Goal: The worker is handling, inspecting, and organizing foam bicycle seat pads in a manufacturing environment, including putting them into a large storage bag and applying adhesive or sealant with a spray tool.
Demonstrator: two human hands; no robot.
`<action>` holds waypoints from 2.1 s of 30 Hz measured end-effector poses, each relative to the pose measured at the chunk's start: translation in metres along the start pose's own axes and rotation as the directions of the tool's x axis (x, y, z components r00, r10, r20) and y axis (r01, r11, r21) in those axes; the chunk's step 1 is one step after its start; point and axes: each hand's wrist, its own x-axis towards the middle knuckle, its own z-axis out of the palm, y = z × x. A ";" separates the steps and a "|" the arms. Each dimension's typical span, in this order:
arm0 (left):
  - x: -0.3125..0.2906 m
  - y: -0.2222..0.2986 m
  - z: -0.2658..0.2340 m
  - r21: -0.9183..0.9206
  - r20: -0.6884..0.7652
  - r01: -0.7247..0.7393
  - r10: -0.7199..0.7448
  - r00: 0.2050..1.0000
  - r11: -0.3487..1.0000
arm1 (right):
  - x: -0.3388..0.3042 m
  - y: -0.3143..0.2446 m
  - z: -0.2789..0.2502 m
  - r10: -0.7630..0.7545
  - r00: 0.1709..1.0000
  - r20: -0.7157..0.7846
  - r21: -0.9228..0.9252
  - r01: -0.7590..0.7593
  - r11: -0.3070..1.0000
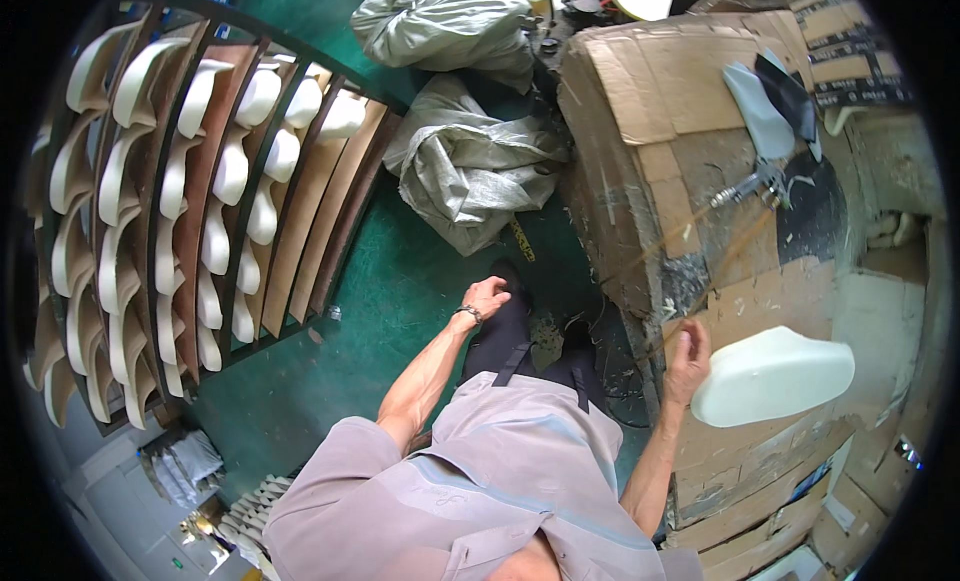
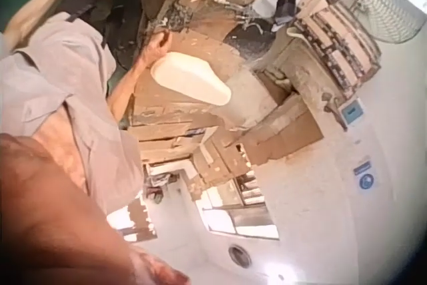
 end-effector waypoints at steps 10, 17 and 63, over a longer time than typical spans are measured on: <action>0.025 -0.131 -0.101 -0.053 0.026 0.338 -0.337 0.941 0.940 | -0.022 -0.051 0.197 0.078 0.714 0.696 -0.275 0.164 0.947; 0.079 -0.129 -0.115 -0.210 0.038 0.344 -0.344 0.938 0.915 | 0.028 -0.027 0.295 0.182 0.523 0.833 -0.385 0.311 0.869; 0.391 -0.423 0.027 0.434 0.470 0.414 -0.593 0.654 0.800 | 0.055 0.359 0.702 0.200 0.360 0.911 -0.370 0.505 0.779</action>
